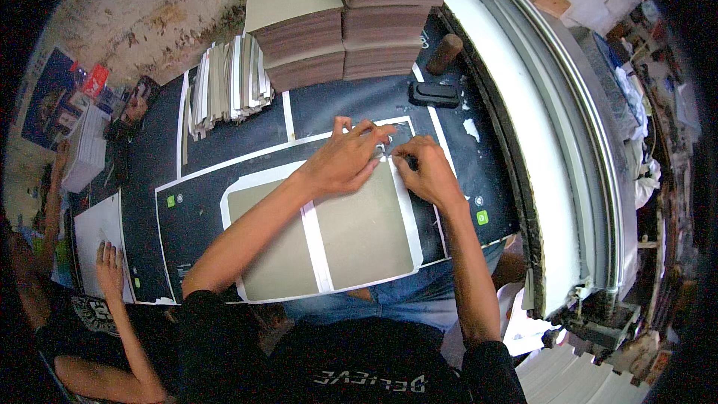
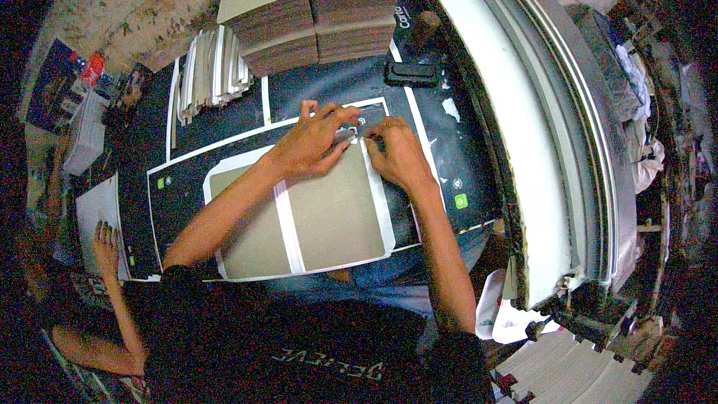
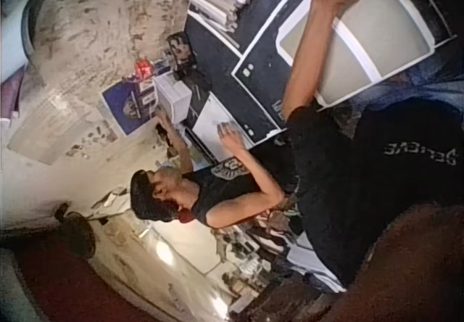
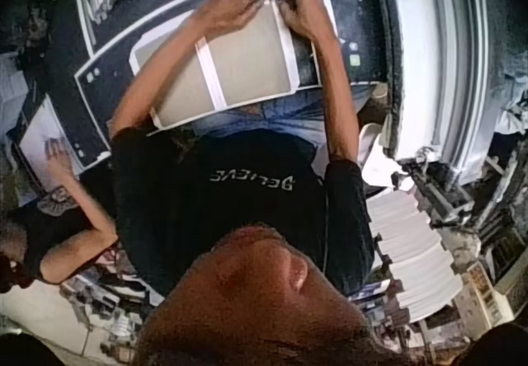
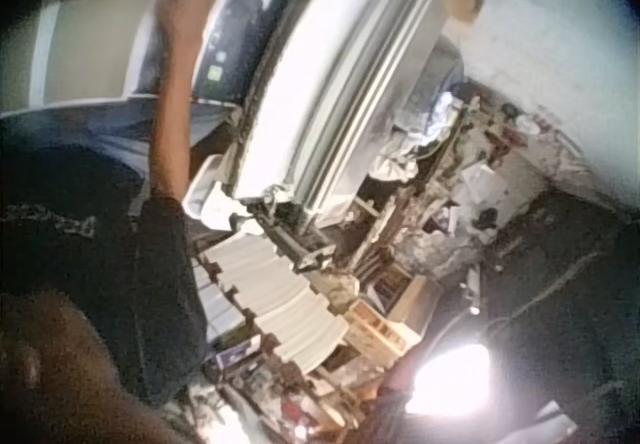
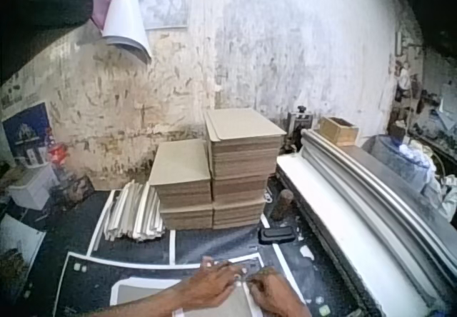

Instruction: The person places cardboard sheets onto a large white paper base, applies thin spacer strips between them, and feeds the assembly through a rolling machine to press the layers together.

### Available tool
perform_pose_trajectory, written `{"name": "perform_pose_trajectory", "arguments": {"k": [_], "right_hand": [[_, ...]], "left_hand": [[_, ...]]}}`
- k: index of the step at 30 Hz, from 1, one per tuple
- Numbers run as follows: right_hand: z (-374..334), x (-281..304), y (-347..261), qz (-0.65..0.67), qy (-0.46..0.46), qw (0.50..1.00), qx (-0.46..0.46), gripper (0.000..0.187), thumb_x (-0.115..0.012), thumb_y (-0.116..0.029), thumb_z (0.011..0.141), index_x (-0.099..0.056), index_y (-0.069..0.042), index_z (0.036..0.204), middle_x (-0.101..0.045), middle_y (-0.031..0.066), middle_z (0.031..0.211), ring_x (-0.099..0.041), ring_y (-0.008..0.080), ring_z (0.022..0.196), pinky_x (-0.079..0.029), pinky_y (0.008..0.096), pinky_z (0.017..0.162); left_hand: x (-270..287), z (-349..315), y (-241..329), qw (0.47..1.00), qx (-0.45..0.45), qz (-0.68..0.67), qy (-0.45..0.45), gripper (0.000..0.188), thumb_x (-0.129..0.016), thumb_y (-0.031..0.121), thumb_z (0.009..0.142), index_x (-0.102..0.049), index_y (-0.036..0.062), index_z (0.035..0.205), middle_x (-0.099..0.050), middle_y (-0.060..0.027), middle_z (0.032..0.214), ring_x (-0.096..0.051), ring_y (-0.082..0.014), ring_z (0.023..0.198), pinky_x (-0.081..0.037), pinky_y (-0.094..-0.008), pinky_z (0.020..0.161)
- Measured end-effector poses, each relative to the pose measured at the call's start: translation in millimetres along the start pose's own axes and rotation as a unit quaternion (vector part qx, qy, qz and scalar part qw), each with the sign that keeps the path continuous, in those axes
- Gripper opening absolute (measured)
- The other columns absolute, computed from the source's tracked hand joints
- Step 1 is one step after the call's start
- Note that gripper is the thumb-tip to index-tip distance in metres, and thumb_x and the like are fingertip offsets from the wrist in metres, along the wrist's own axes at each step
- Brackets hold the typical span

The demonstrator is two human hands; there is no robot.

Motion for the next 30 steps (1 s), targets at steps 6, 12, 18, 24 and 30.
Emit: {"name": "perform_pose_trajectory", "arguments": {"k": [6, 12, 18, 24, 30], "right_hand": [[3, 0, 6, 0.016, -0.042, 0.998, -0.032, 0.019, -0.066, -0.014, 0.091, -0.075, 0.002, 0.098, -0.069, 0.0239, 0.102, -0.063, 0.0408, 0.102, -0.05, 0.0466, 0.095], [5, -3, 9, 0.027, -0.041, 0.997, -0.059, 0.022, -0.068, -0.016, 0.089, -0.075, 0.003, 0.097, -0.069, 0.0268, 0.101, -0.064, 0.0421, 0.101, -0.051, 0.0482, 0.093], [6, -5, 7, -0.009, -0.036, 0.999, -0.035, 0.02, -0.067, -0.013, 0.087, -0.075, 0.003, 0.097, -0.07, 0.0256, 0.102, -0.064, 0.0417, 0.102, -0.051, 0.0475, 0.094], [1, -2, 2, -0.014, 0.001, 1.0, -0.028, 0.021, -0.069, -0.01, 0.087, -0.076, 0.003, 0.102, -0.072, 0.0241, 0.098, -0.068, 0.0338, 0.091, -0.053, 0.0417, 0.084], [-16, 9, 16, 0.099, 0.034, 0.981, -0.165, 0.023, -0.075, -0.015, 0.084, -0.077, 0.002, 0.1, -0.075, 0.0158, 0.081, -0.071, 0.0196, 0.072, -0.055, 0.0323, 0.069]], "left_hand": [[-7, 6, 0, 1.0, 0.008, -0.02, -0.006, 0.059, -0.063, 0.008, 0.092, -0.041, 0.0083, 0.146, -0.065, -0.0135, 0.124, -0.057, -0.0321, 0.125, -0.027, -0.0595, 0.106], [-9, 7, 1, 0.999, 0.011, -0.008, -0.03, 0.055, -0.058, 0.001, 0.092, -0.044, 0.004, 0.145, -0.063, -0.0219, 0.121, -0.061, -0.0341, 0.119, -0.03, -0.0619, 0.107], [-7, -4, 4, 0.995, -0.008, 0.052, -0.083, 0.053, -0.054, 0.004, 0.095, -0.041, 0.006, 0.146, -0.063, -0.0222, 0.122, -0.06, -0.0342, 0.121, -0.031, -0.0605, 0.106], [-21, -28, -8, 0.995, -0.053, 0.058, -0.061, 0.046, -0.063, 0.027, 0.097, -0.049, 0.0108, 0.138, -0.058, -0.0113, 0.132, -0.055, -0.0328, 0.123, -0.033, -0.0578, 0.1], [1, -2, 8, 0.996, 0.019, -0.074, 0.054, 0.054, -0.069, 0.025, 0.095, -0.045, 0.0132, 0.141, -0.066, -0.0073, 0.122, -0.058, -0.0315, 0.121, -0.029, -0.0544, 0.1]]}}
Point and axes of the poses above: each hand's wrist, its own z-axis towards the middle knuckle, its own x-axis out of the back of the hand, y = z × x, the point moved 4 cm from there along z, towards the middle knuckle
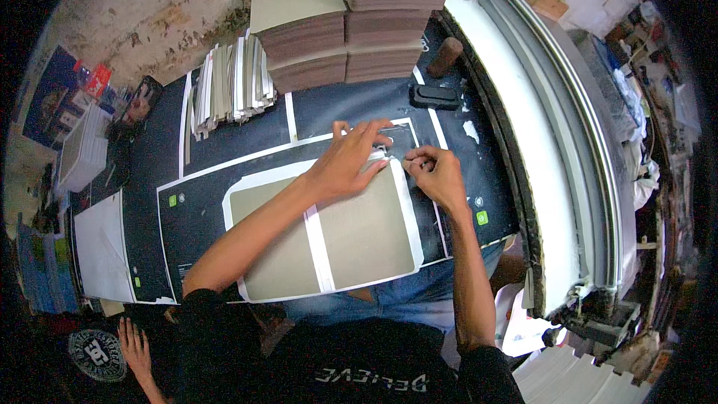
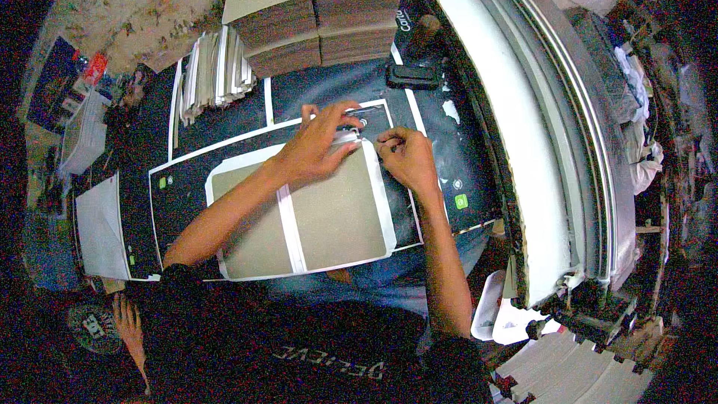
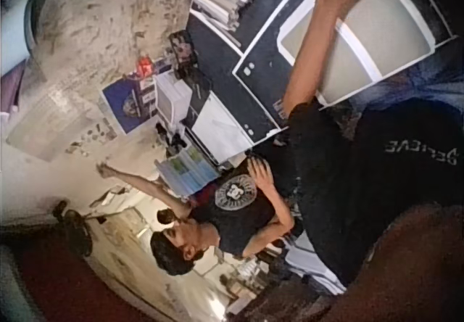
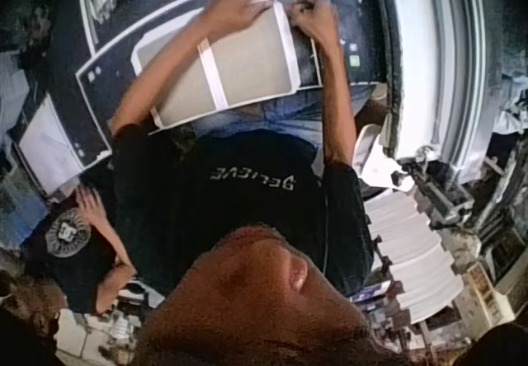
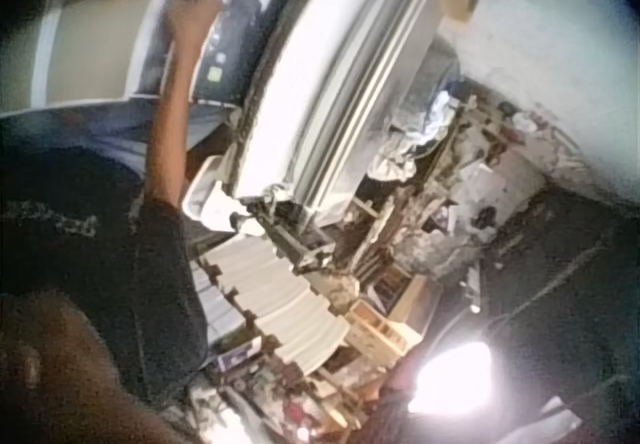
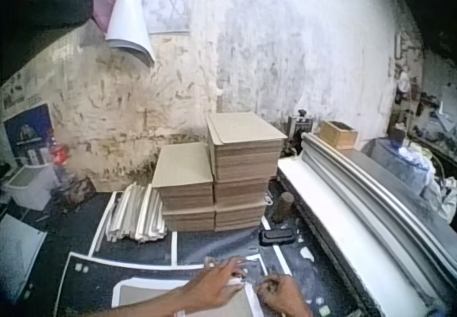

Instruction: The person places cardboard sheets onto a large white paper base, applies thin spacer strips between them, and feeds the assembly through a rolling machine to press the layers together.

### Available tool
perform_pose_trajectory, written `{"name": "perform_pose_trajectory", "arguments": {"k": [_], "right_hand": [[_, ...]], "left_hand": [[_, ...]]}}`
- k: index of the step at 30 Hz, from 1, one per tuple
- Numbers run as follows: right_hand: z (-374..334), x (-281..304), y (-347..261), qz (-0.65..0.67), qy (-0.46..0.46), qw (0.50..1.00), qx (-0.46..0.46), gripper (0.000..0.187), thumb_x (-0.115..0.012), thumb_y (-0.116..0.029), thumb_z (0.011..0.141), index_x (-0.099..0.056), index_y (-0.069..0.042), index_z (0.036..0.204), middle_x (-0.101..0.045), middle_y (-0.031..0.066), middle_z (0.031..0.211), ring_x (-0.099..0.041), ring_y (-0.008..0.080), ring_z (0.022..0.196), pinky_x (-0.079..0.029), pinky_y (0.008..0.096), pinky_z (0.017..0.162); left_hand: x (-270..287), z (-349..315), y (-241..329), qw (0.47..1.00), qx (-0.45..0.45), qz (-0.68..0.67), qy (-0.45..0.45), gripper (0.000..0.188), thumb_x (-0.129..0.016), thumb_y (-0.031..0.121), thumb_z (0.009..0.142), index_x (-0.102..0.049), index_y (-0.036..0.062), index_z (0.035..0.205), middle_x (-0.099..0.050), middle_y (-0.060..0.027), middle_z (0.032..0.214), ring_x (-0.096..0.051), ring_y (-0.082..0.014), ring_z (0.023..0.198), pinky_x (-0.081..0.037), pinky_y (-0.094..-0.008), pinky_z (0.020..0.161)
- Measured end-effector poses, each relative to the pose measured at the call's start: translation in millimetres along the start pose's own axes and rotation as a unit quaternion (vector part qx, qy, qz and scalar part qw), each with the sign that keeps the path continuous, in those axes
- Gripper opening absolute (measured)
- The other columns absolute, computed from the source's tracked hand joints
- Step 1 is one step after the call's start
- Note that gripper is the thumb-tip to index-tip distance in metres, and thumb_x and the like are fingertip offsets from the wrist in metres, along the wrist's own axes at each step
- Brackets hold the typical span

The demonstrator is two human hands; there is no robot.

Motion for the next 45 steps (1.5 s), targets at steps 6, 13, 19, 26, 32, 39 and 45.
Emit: {"name": "perform_pose_trajectory", "arguments": {"k": [6, 13, 19, 26, 32, 39, 45], "right_hand": [[8, -10, 9, 0.027, 0.002, 0.999, -0.029, 0.022, -0.076, -0.017, 0.077, -0.079, 0.001, 0.09, -0.074, 0.0134, 0.072, -0.07, 0.0173, 0.066, -0.056, 0.0315, 0.065], [8, -10, 9, 0.017, -0.002, 0.999, -0.029, 0.021, -0.08, -0.017, 0.077, -0.08, -0.001, 0.091, -0.075, 0.0094, 0.074, -0.069, 0.0159, 0.067, -0.056, 0.0314, 0.067], [11, -16, 6, -0.031, -0.034, 0.997, -0.06, 0.022, -0.078, -0.018, 0.077, -0.081, -0.001, 0.091, -0.076, 0.012, 0.076, -0.072, 0.019, 0.07, -0.056, 0.0325, 0.068], [15, -13, 9, -0.016, -0.029, 0.995, -0.089, 0.021, -0.078, -0.017, 0.076, -0.081, -0.002, 0.09, -0.077, 0.0137, 0.078, -0.073, 0.0197, 0.069, -0.057, 0.0319, 0.069], [9, -18, 5, 0.025, -0.046, 0.996, -0.072, 0.025, -0.078, -0.014, 0.077, -0.08, 0.002, 0.096, -0.075, 0.0113, 0.077, -0.07, 0.0151, 0.069, -0.056, 0.0297, 0.068], [-3, 7, 7, 0.144, 0.093, 0.983, 0.068, 0.062, -0.066, 0.002, 0.084, -0.05, 0.003, 0.145, -0.062, 0.0174, 0.132, -0.069, 0.0213, 0.101, -0.056, 0.0331, 0.087], [-34, -18, -41, 0.007, -0.014, 0.978, 0.208, 0.095, -0.065, 0.007, 0.079, -0.016, 0.0, 0.16, -0.03, 0.0237, 0.161, -0.058, 0.036, 0.13, -0.037, 0.0475, 0.115]], "left_hand": [[-10, 29, -20, 0.994, 0.022, -0.021, -0.102, 0.065, -0.07, 0.012, 0.088, -0.037, 0.012, 0.143, -0.073, -0.0049, 0.098, -0.066, -0.0292, 0.105, -0.028, -0.0521, 0.097], [-21, 30, -19, 0.996, -0.034, -0.035, -0.075, 0.066, -0.068, 0.005, 0.087, -0.034, 0.0101, 0.144, -0.074, -0.0063, 0.094, -0.068, -0.0301, 0.093, -0.029, -0.0541, 0.093], [-20, 22, -23, 0.996, -0.012, -0.055, -0.069, 0.064, -0.067, 0.007, 0.09, -0.035, 0.0049, 0.145, -0.074, -0.0081, 0.088, -0.068, -0.0334, 0.086, -0.028, -0.0538, 0.096], [-19, 15, -24, 0.997, -0.016, -0.071, -0.039, 0.06, -0.064, 0.007, 0.092, -0.037, 0.0026, 0.145, -0.075, -0.0084, 0.09, -0.071, -0.0315, 0.092, -0.029, -0.0548, 0.102], [-12, -10, -23, 0.998, -0.046, 0.01, -0.052, 0.07, -0.068, 0.018, 0.091, -0.033, 0.0047, 0.151, -0.072, -0.0089, 0.111, -0.064, -0.0271, 0.117, -0.03, -0.0589, 0.103], [-15, -18, -9, 0.996, -0.051, 0.003, -0.069, 0.084, -0.074, 0.044, 0.089, -0.035, 0.0001, 0.15, -0.07, -0.0133, 0.121, -0.054, -0.0294, 0.132, -0.027, -0.0637, 0.11], [-10, -42, 0, 0.997, 0.065, -0.007, -0.038, 0.075, -0.073, 0.04, 0.092, -0.038, 0.0058, 0.149, -0.072, -0.0077, 0.116, -0.055, -0.0267, 0.129, -0.026, -0.06, 0.109]]}}
Point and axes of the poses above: each hand's wrist, its own z-axis towards the middle knuckle, its own x-axis out of the back of the hand, y = z × x, the point moved 4 cm from there along z, towards the middle knuckle
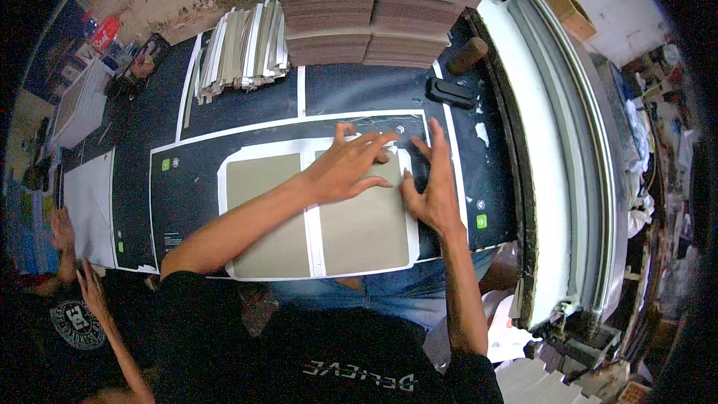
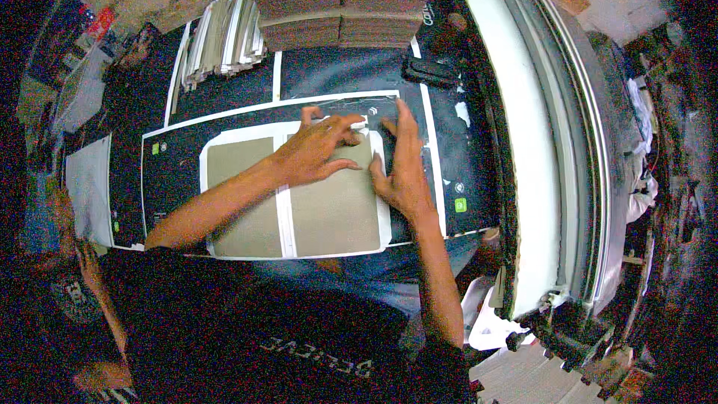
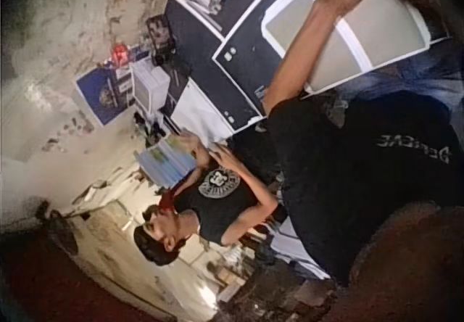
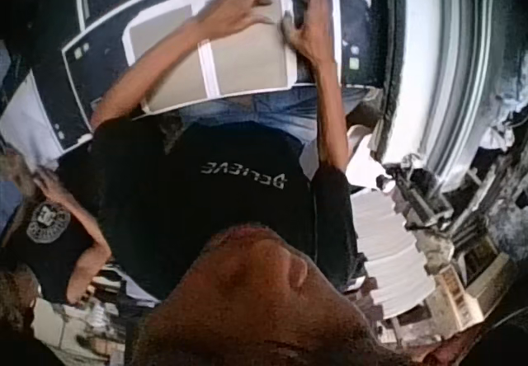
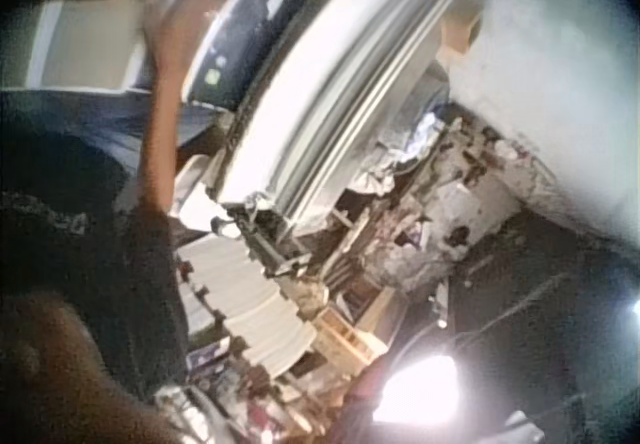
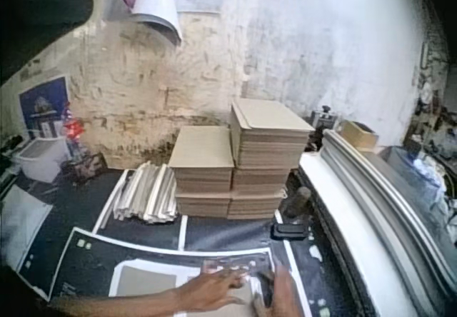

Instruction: The person places cardboard sheets onto a large white paper base, applies thin spacer strips between them, and feeds the assembly through a rolling machine to press the layers together.

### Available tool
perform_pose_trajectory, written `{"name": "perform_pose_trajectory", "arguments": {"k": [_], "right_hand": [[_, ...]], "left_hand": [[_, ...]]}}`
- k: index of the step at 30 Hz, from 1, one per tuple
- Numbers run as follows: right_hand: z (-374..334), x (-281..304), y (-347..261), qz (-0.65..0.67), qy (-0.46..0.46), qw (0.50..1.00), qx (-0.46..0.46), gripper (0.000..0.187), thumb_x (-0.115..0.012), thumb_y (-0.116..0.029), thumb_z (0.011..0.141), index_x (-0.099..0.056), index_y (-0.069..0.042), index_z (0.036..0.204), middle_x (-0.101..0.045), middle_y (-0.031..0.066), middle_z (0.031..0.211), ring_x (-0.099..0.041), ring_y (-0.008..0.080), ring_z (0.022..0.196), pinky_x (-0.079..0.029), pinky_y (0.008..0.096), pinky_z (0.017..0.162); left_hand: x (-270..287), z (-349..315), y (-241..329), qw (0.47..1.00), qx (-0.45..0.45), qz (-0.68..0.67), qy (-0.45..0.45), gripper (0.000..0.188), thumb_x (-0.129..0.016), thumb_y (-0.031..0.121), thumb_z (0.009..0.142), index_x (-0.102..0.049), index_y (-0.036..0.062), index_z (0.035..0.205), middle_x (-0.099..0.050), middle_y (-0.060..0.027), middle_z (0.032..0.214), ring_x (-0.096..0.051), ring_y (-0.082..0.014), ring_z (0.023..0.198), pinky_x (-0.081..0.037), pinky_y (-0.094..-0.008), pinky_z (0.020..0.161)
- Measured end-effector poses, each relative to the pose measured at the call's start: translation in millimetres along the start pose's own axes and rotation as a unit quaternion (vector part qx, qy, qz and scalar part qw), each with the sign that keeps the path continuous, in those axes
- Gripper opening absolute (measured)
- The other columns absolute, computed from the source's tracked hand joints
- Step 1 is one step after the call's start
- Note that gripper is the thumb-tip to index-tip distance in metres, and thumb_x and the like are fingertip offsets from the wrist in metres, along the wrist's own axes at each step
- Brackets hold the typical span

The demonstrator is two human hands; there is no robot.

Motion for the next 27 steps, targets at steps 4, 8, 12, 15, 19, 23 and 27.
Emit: {"name": "perform_pose_trajectory", "arguments": {"k": [4, 8, 12, 15, 19, 23, 27], "right_hand": [[-6, 0, -2, -0.045, -0.029, 0.999, 0.009, 0.102, -0.07, 0.002, 0.082, -0.005, 0.002, 0.161, -0.022, 0.0266, 0.165, -0.053, 0.0381, 0.135, -0.032, 0.0488, 0.118], [-4, -15, -3, -0.066, -0.074, 0.995, -0.033, 0.116, -0.084, -0.014, 0.081, -0.001, 0.003, 0.161, -0.016, 0.0294, 0.166, -0.046, 0.038, 0.141, -0.028, 0.0502, 0.118], [-2, -23, -5, -0.11, -0.092, 0.989, -0.037, 0.12, -0.086, -0.02, 0.08, 0.001, -0.006, 0.162, -0.013, 0.0283, 0.167, -0.056, 0.0355, 0.134, -0.03, 0.0585, 0.113], [1, -34, -14, -0.211, -0.137, 0.967, -0.031, 0.114, -0.081, -0.022, 0.085, 0.002, -0.007, 0.163, -0.031, 0.0279, 0.16, -0.058, 0.0356, 0.129, -0.03, 0.0604, 0.11], [-5, -39, -16, -0.247, -0.132, 0.959, 0.035, 0.095, -0.074, -0.009, 0.088, -0.015, -0.016, 0.162, -0.059, 0.0185, 0.141, -0.064, 0.0319, 0.122, -0.03, 0.0587, 0.111], [-14, -46, -43, -0.225, -0.144, 0.958, 0.109, 0.055, -0.072, -0.004, 0.088, -0.057, -0.012, 0.141, -0.074, 0.0111, 0.121, -0.069, 0.0288, 0.112, -0.03, 0.0543, 0.113], [-4, -86, -80, -0.088, -0.164, 0.978, 0.093, 0.032, -0.071, -0.001, 0.086, -0.071, -0.006, 0.118, -0.074, 0.0156, 0.109, -0.068, 0.0319, 0.104, -0.044, 0.0449, 0.102]], "left_hand": [[6, -18, 14, 0.994, 0.104, -0.003, 0.041, 0.073, -0.08, 0.034, 0.086, -0.044, 0.0109, 0.145, -0.07, -0.0036, 0.117, -0.059, -0.0241, 0.124, -0.022, -0.0551, 0.11], [51, -68, -7, 0.957, 0.207, 0.1, 0.175, 0.067, -0.084, 0.031, 0.081, -0.053, 0.0081, 0.136, -0.068, -0.01, 0.117, -0.058, -0.0278, 0.123, -0.029, -0.0509, 0.11], [102, -148, -48, 0.898, 0.341, 0.114, 0.252, 0.076, -0.092, 0.034, 0.071, -0.055, 0.0066, 0.132, -0.062, -0.0123, 0.127, -0.057, -0.0285, 0.122, -0.033, -0.0509, 0.108], [121, -199, -65, 0.876, 0.41, 0.078, 0.244, 0.095, -0.098, 0.044, 0.058, -0.055, 0.006, 0.134, -0.063, -0.0147, 0.128, -0.058, -0.0292, 0.123, -0.036, -0.0517, 0.11], [113, -207, -67, 0.888, 0.403, 0.038, 0.219, 0.112, -0.099, 0.05, 0.052, -0.046, 0.0072, 0.141, -0.063, -0.0135, 0.129, -0.057, -0.0313, 0.126, -0.034, -0.0568, 0.111], [103, -204, -72, 0.893, 0.387, 0.047, 0.227, 0.121, -0.099, 0.048, 0.053, -0.036, 0.008, 0.148, -0.062, -0.0152, 0.131, -0.056, -0.0337, 0.127, -0.035, -0.0559, 0.108], [106, -201, -68, 0.894, 0.389, 0.036, 0.219, 0.117, -0.098, 0.039, 0.058, -0.034, 0.007, 0.15, -0.062, -0.0194, 0.129, -0.056, -0.0374, 0.125, -0.036, -0.0541, 0.106]]}}
Point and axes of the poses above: each hand's wrist, its own z-axis towards the middle knuckle, its own x-axis out of the back of the hand, y = z × x, the point moved 4 cm from there along z, towards the middle knuckle
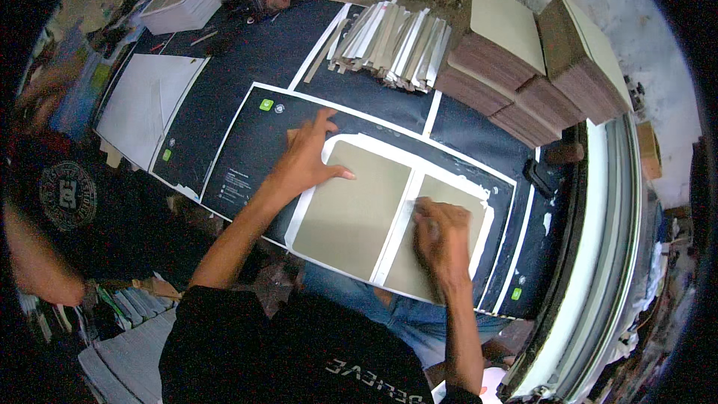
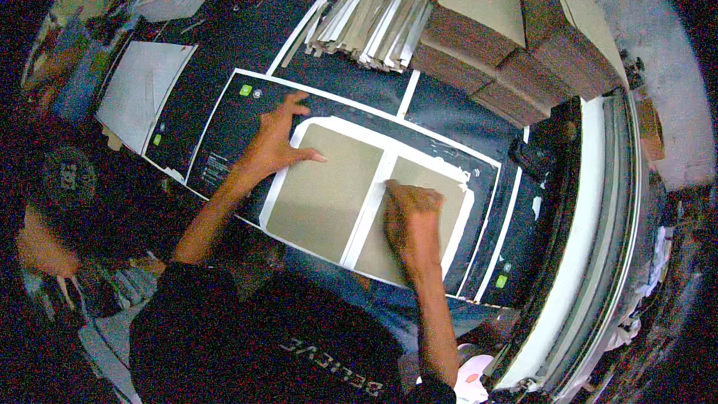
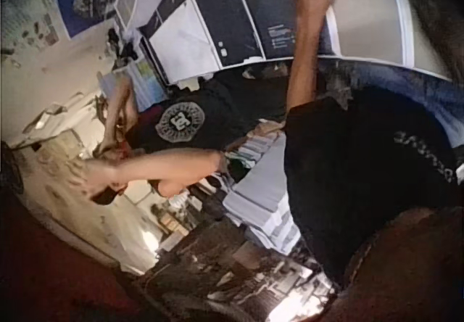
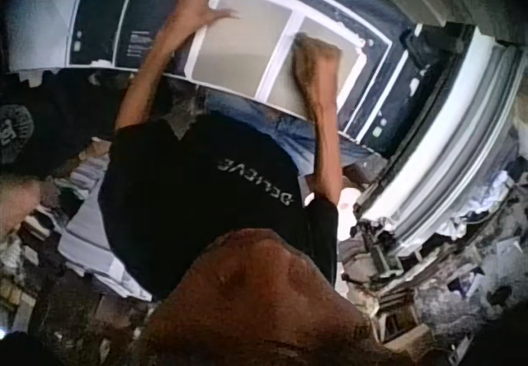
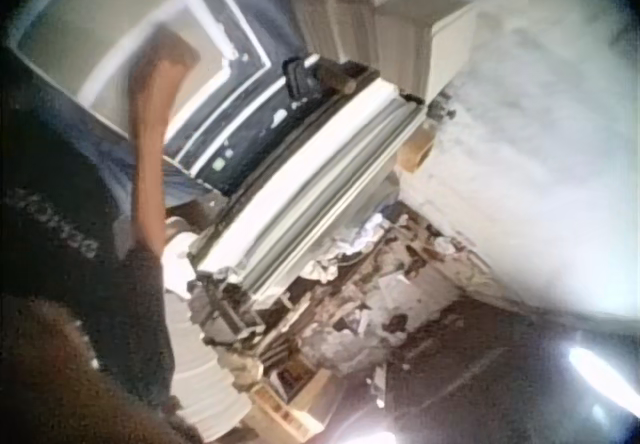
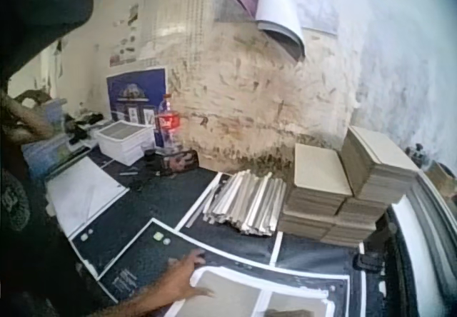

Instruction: The person places cardboard sheets onto a large white paper base, applies thin spacer strips between them, and feeds the assembly through a rolling machine to press the layers together.

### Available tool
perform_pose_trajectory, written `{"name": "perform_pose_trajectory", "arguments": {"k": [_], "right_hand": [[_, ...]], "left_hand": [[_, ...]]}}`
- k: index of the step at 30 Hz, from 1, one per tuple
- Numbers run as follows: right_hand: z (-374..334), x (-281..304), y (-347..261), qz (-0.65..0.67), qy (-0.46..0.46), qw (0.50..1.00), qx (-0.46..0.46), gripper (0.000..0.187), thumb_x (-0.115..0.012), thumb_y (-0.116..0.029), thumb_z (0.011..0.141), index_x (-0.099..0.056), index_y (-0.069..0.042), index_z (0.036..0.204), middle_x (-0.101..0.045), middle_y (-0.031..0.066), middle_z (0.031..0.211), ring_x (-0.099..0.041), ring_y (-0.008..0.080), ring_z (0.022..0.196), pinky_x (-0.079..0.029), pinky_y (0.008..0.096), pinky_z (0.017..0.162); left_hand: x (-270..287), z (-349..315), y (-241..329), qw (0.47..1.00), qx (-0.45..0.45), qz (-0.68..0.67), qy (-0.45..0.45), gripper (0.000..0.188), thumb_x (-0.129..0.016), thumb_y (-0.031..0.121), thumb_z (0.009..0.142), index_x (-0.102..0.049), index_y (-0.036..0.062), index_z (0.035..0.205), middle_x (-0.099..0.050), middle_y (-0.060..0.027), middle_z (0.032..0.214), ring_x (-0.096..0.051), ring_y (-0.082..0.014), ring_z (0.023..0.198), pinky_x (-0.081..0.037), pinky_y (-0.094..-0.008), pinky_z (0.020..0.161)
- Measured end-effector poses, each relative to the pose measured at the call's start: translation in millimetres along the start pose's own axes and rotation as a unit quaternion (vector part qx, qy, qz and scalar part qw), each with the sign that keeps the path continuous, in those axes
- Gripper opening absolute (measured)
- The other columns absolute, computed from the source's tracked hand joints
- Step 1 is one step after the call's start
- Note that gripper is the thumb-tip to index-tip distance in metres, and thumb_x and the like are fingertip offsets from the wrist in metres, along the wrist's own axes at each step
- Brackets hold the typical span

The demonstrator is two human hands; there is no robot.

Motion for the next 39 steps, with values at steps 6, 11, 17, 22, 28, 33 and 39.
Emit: {"name": "perform_pose_trajectory", "arguments": {"k": [6, 11, 17, 22, 28, 33, 39], "right_hand": [[44, -42, -44, 0.075, -0.114, 0.991, 0.012, 0.03, -0.07, -0.006, 0.088, -0.069, -0.002, 0.118, -0.067, 0.0211, 0.109, -0.066, 0.0405, 0.099, -0.054, 0.0459, 0.089], [56, -46, -55, 0.079, -0.167, 0.983, -0.006, 0.034, -0.072, -0.006, 0.086, -0.068, 0.0, 0.119, -0.065, 0.0217, 0.112, -0.067, 0.0417, 0.102, -0.054, 0.0464, 0.09], [51, -55, -50, 0.088, -0.144, 0.986, 0.003, 0.034, -0.071, -0.003, 0.086, -0.067, 0.001, 0.12, -0.065, 0.0213, 0.112, -0.067, 0.0418, 0.102, -0.054, 0.0454, 0.091], [51, -52, -51, 0.08, -0.146, 0.986, -0.006, 0.034, -0.07, -0.002, 0.086, -0.068, 0.001, 0.12, -0.065, 0.0206, 0.113, -0.067, 0.0413, 0.102, -0.054, 0.0448, 0.091], [54, -50, -54, 0.093, -0.148, 0.985, 0.008, 0.035, -0.072, -0.002, 0.086, -0.067, 0.002, 0.121, -0.067, 0.0218, 0.111, -0.069, 0.0391, 0.099, -0.055, 0.0436, 0.089], [85, -54, -43, 0.143, -0.126, 0.982, -0.02, 0.039, -0.07, -0.004, 0.086, -0.066, 0.001, 0.124, -0.07, 0.0247, 0.111, -0.069, 0.0401, 0.096, -0.055, 0.045, 0.088], [111, -64, -41, 0.092, -0.082, 0.992, 0.031, 0.037, -0.073, -0.008, 0.087, -0.066, 0.003, 0.122, -0.07, 0.0243, 0.11, -0.072, 0.0343, 0.09, -0.058, 0.0393, 0.08]], "left_hand": [[0, 5, 6, 0.999, -0.022, 0.025, -0.015, 0.111, -0.097, 0.035, 0.061, -0.036, 0.0034, 0.148, -0.063, -0.0208, 0.126, -0.058, -0.0404, 0.121, -0.037, -0.0541, 0.104], [-8, 21, -9, 0.997, -0.046, 0.058, -0.025, 0.102, -0.099, 0.042, 0.054, -0.048, 0.0085, 0.136, -0.058, -0.0157, 0.126, -0.056, -0.0356, 0.121, -0.038, -0.0538, 0.099], [-9, 20, -22, 0.996, -0.07, 0.042, -0.044, 0.086, -0.097, 0.048, 0.056, -0.053, 0.0106, 0.12, -0.055, -0.0168, 0.124, -0.051, -0.0384, 0.125, -0.038, -0.0564, 0.098], [-8, 20, -12, 0.995, -0.062, 0.053, -0.05, 0.081, -0.096, 0.048, 0.056, -0.055, 0.0119, 0.116, -0.055, -0.0161, 0.122, -0.049, -0.0384, 0.127, -0.038, -0.0573, 0.098], [-12, 19, -24, 0.996, -0.08, 0.028, -0.024, 0.077, -0.097, 0.046, 0.056, -0.057, 0.0116, 0.113, -0.056, -0.0132, 0.119, -0.053, -0.0349, 0.121, -0.039, -0.0546, 0.098], [-10, 23, -22, 0.997, -0.058, 0.0, -0.045, 0.074, -0.099, 0.041, 0.056, -0.058, 0.0115, 0.11, -0.057, -0.0113, 0.114, -0.057, -0.0323, 0.114, -0.04, -0.0519, 0.096], [-9, 23, -18, 0.994, -0.108, -0.029, -0.021, 0.071, -0.098, 0.037, 0.057, -0.059, 0.0079, 0.108, -0.06, -0.0129, 0.108, -0.059, -0.0332, 0.109, -0.045, -0.0466, 0.092]]}}
Point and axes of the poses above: each hand's wrist, its own z-axis towards the middle knuckle, its own x-axis out of the back of the hand, y = z × x, the point moved 4 cm from there along z, towards the middle knuckle
